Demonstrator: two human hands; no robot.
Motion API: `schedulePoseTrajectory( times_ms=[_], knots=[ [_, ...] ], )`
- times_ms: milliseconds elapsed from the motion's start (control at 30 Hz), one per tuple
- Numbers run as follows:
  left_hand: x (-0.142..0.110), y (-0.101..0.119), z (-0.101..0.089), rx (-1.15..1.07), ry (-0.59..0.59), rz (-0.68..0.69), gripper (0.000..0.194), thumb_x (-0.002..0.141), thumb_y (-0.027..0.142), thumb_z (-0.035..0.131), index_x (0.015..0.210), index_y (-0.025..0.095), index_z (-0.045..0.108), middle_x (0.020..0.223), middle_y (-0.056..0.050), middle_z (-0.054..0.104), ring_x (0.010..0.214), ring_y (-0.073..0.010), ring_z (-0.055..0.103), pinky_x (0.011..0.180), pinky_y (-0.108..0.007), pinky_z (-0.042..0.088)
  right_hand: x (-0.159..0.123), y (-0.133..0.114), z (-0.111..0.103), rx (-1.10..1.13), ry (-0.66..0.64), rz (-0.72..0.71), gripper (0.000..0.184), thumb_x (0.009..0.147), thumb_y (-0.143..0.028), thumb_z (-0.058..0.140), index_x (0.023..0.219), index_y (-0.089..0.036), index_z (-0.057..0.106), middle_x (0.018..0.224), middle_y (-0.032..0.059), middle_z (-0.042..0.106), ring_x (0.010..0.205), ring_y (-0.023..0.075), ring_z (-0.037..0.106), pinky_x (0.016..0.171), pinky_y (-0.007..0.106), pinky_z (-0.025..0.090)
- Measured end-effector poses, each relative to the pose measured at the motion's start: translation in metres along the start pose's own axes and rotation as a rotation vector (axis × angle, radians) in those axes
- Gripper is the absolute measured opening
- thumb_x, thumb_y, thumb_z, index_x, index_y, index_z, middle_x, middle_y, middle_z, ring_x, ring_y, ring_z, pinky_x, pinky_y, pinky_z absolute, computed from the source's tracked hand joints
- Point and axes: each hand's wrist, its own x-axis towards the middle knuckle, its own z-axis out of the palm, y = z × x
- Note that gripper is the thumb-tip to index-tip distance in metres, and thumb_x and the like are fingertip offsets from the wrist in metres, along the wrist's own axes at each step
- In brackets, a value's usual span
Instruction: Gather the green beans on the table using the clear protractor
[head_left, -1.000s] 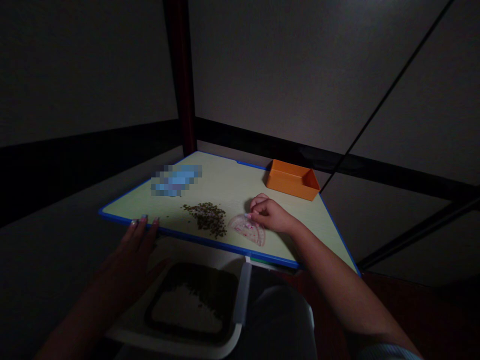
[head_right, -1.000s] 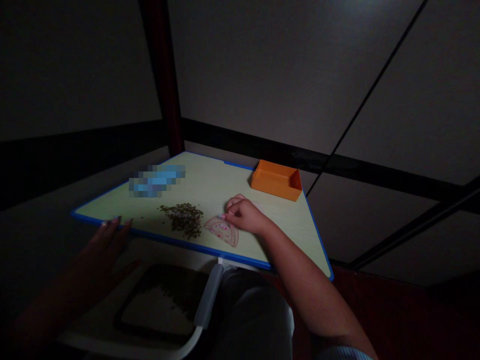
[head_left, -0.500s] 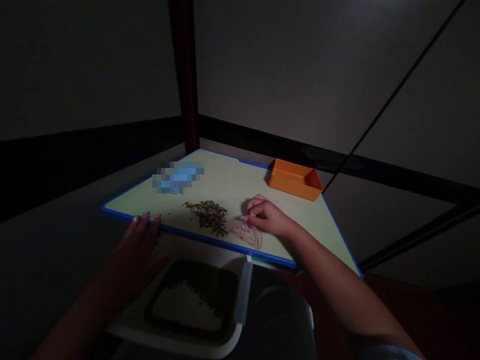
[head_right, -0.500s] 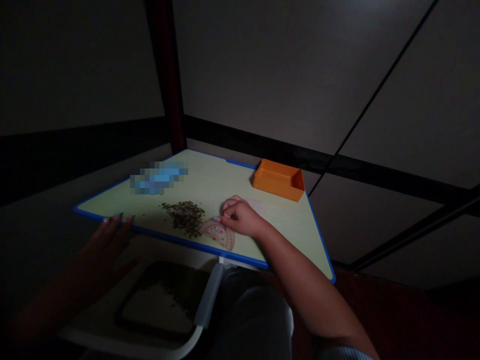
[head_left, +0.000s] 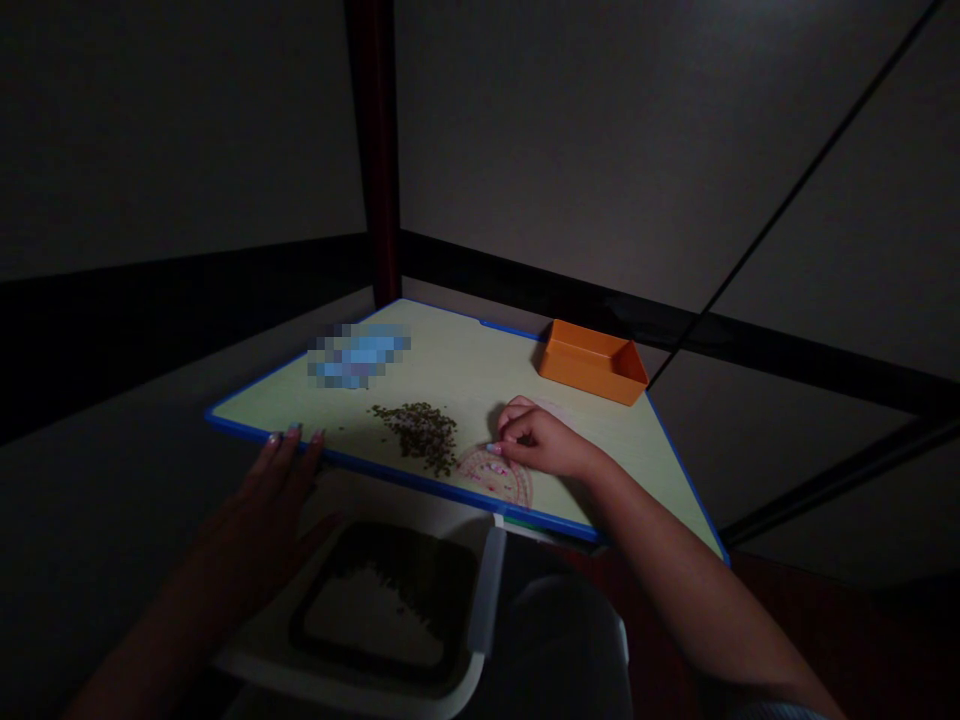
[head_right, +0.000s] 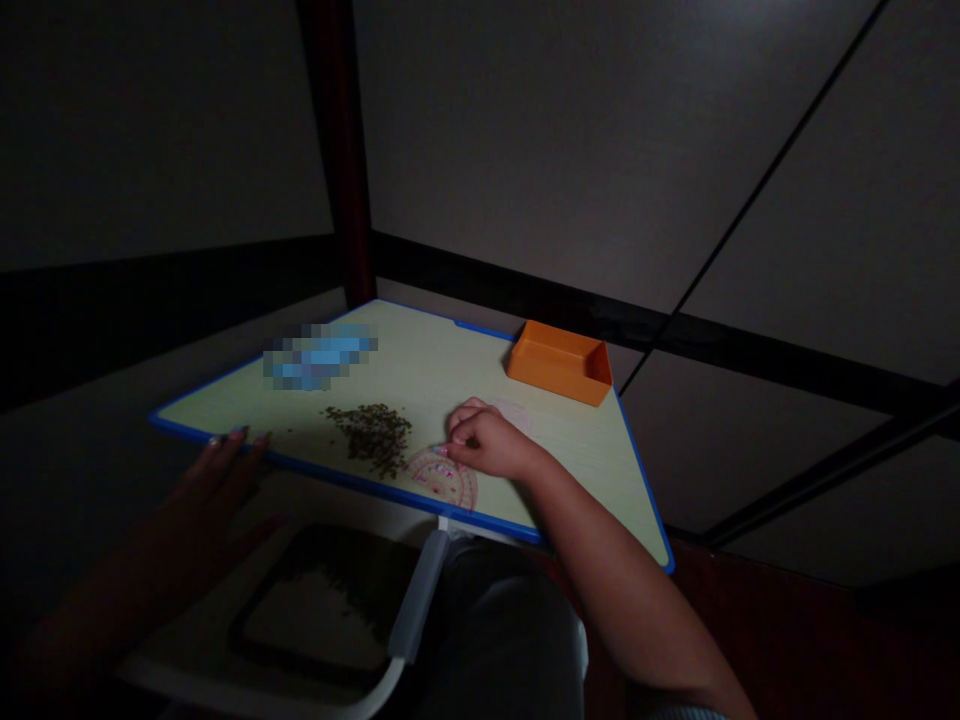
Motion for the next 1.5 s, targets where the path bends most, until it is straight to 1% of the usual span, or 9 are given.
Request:
schedulePoseTrajectory(
  times_ms=[133,300,467,667,767,967,1167,1333,1500],
  knots=[
    [0.000,-0.001,0.001,0.007,0.007,0.015,0.078,0.076,0.054,0.039,0.140,0.013,0.018,0.152,-0.019,0.018,0.142,-0.0333,0.009,0.108,-0.054,0.033,-0.003,0.005,-0.004,-0.026,0.006,0.016,0.036,0.086,-0.034,0.056,0.055,-0.016,0.060,0.070,0.0027,0.055,0.078,0.0144,0.047,0.078,0.029,0.036],
    [-0.003,-0.002,0.003,0.029,0.035,0.032,0.080,0.077,0.056,0.038,0.141,0.016,0.013,0.153,-0.018,0.017,0.142,-0.0321,0.009,0.108,-0.052,0.033,-0.005,0.011,-0.008,-0.110,0.029,0.073,0.037,0.086,-0.030,0.056,0.051,-0.016,0.058,0.064,0.0017,0.052,0.073,0.0137,0.046,0.078,0.030,0.035],
    [-0.004,-0.003,0.004,0.041,0.044,0.037,0.080,0.077,0.056,0.036,0.141,0.016,0.011,0.154,-0.017,0.015,0.142,-0.0323,0.009,0.108,-0.052,0.033,-0.004,0.015,-0.005,-0.158,0.067,0.119,0.034,0.085,-0.026,0.057,0.052,-0.016,0.058,0.066,0.0026,0.054,0.074,0.0144,0.046,0.078,0.030,0.035],
    [-0.003,-0.004,0.005,0.063,0.055,0.054,0.080,0.077,0.058,0.035,0.141,0.016,0.009,0.153,-0.019,0.017,0.142,-0.0328,0.009,0.107,-0.052,0.034,0.000,0.015,0.002,-0.112,0.065,0.037,0.037,0.086,-0.032,0.056,0.052,-0.016,0.056,0.067,0.0020,0.053,0.074,0.0132,0.048,0.078,0.028,0.035],
    [-0.004,-0.003,0.005,0.070,0.067,0.055,0.080,0.078,0.058,0.035,0.141,0.018,0.007,0.153,-0.017,0.016,0.143,-0.0313,0.008,0.107,-0.052,0.034,0.001,0.010,0.002,-0.087,0.048,0.017,0.042,0.087,-0.038,0.054,0.052,-0.015,0.055,0.066,0.0018,0.052,0.073,0.0129,0.048,0.078,0.028,0.035],
    [-0.003,-0.001,0.003,0.045,0.040,0.037,0.081,0.077,0.059,0.035,0.141,0.019,0.007,0.153,-0.018,0.018,0.142,-0.0323,0.010,0.106,-0.053,0.036,0.000,0.004,-0.001,-0.018,0.011,-0.002,0.044,0.087,-0.043,0.053,0.053,-0.015,0.056,0.068,0.0018,0.053,0.076,0.0130,0.049,0.080,0.029,0.035],
    [-0.002,-0.003,0.004,0.043,0.032,0.032,0.082,0.076,0.059,0.036,0.141,0.020,0.007,0.153,-0.017,0.017,0.143,-0.0318,0.008,0.107,-0.053,0.035,-0.003,0.003,-0.005,0.033,0.015,-0.004,0.041,0.088,-0.040,0.052,0.056,-0.015,0.058,0.072,0.0023,0.053,0.080,0.0133,0.049,0.079,0.028,0.036],
    [-0.003,-0.005,0.007,0.064,0.051,0.038,0.081,0.076,0.057,0.038,0.141,0.018,0.007,0.153,-0.017,0.017,0.143,-0.0308,0.007,0.109,-0.052,0.032,-0.004,0.004,-0.007,0.047,-0.044,-0.008,0.038,0.086,-0.038,0.055,0.056,-0.015,0.060,0.073,0.0015,0.054,0.080,0.0128,0.050,0.082,0.029,0.036],
    [-0.003,-0.006,0.008,0.066,0.058,0.055,0.080,0.077,0.055,0.038,0.141,0.018,0.007,0.153,-0.017,0.016,0.143,-0.0311,0.006,0.109,-0.052,0.032,-0.003,0.006,-0.005,-0.011,-0.015,-0.008,0.042,0.088,-0.038,0.053,0.054,-0.015,0.058,0.069,0.0020,0.053,0.077,0.0132,0.048,0.079,0.029,0.035]
  ],
)
